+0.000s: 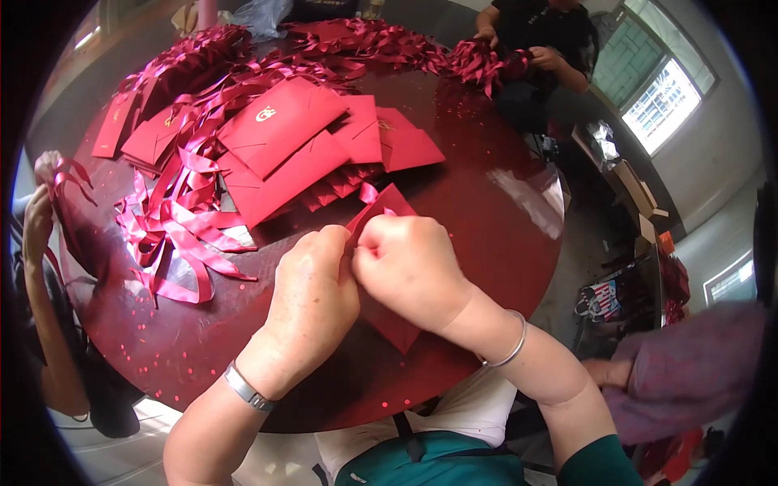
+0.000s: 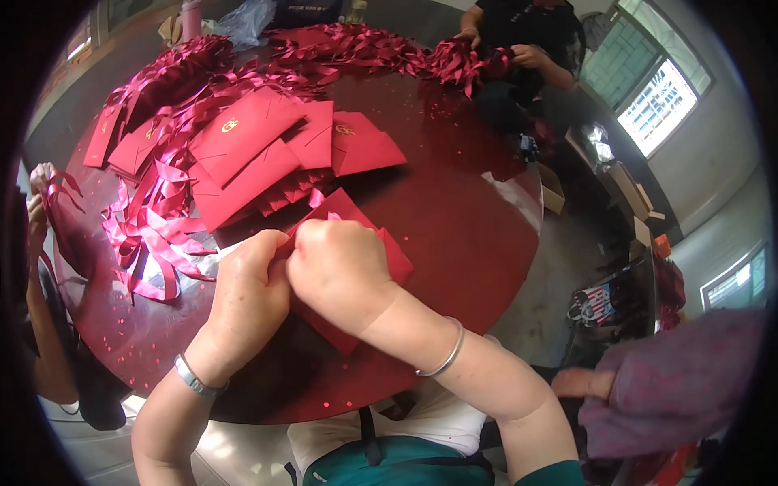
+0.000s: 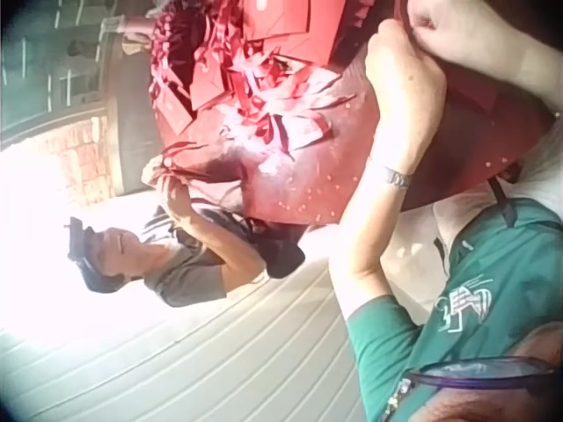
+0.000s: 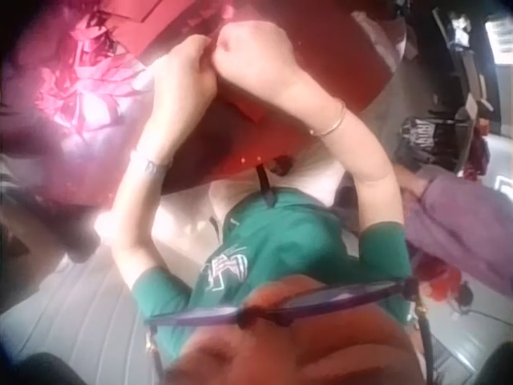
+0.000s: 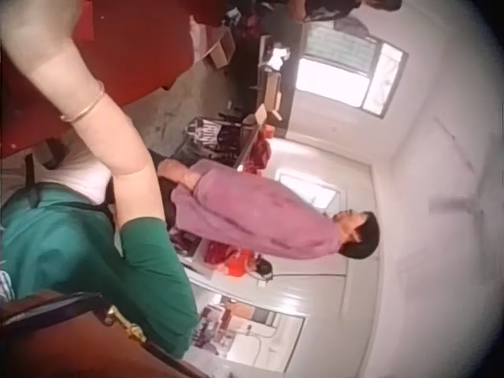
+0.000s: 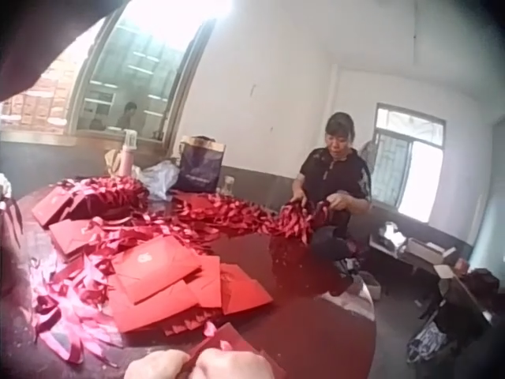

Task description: The person attaches ribbon handles to red gift bags by hand, threading the ribbons into the slots of each bag.

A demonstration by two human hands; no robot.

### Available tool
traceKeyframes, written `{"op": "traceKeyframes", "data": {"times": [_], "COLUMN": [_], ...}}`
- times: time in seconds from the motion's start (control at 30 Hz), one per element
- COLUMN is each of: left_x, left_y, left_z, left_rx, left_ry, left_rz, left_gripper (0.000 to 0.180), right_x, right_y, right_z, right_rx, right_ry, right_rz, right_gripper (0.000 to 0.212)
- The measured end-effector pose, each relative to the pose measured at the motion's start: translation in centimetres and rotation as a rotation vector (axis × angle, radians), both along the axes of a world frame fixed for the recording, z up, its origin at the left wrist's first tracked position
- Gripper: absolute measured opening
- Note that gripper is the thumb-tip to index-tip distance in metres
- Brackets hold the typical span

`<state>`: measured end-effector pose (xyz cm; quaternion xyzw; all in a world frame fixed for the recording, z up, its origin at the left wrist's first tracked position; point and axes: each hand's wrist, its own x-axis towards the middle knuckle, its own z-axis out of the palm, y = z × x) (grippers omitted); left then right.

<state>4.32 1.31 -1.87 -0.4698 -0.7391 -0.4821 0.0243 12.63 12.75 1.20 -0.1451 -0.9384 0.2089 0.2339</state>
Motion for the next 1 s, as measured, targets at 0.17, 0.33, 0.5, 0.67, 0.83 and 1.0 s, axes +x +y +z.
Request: {"op": "traceKeyframes", "data": {"times": [0.17,0.33,0.5,0.67,0.83,1.0], "left_x": [-0.1,-0.1,-1.2,-1.2,-0.6,-0.7], "left_y": [0.1,0.6,0.7,0.4,-0.1,0.3], "left_z": [0.2,0.0,-0.8,0.2,1.7,2.2], "left_rx": [-0.021,0.020,0.002,0.124,0.145,0.220], "left_ry": [-0.101,-0.152,-0.385,-0.111,0.467,0.596], "left_rz": [-0.085,-0.084,-0.115,-0.090,-0.134,-0.229], "left_gripper": [0.020,0.018,0.021,0.023,0.036,0.026], "right_x": [-0.3,-0.2,0.7,2.5,1.9,1.1], "right_y": [0.2,1.5,0.8,2.8,5.7,6.7], "right_z": [0.6,-0.1,-0.5,4.4,5.6,6.4], "right_rx": [0.189,-0.289,0.346,-0.029,-0.184,-0.442], "right_ry": [-0.037,-0.060,-0.094,0.179,-0.116,-0.418], "right_rz": [0.007,-0.020,-0.015,0.109,0.524,0.593], "right_gripper": [0.013,0.017,0.019,0.017,0.012,0.011]}}
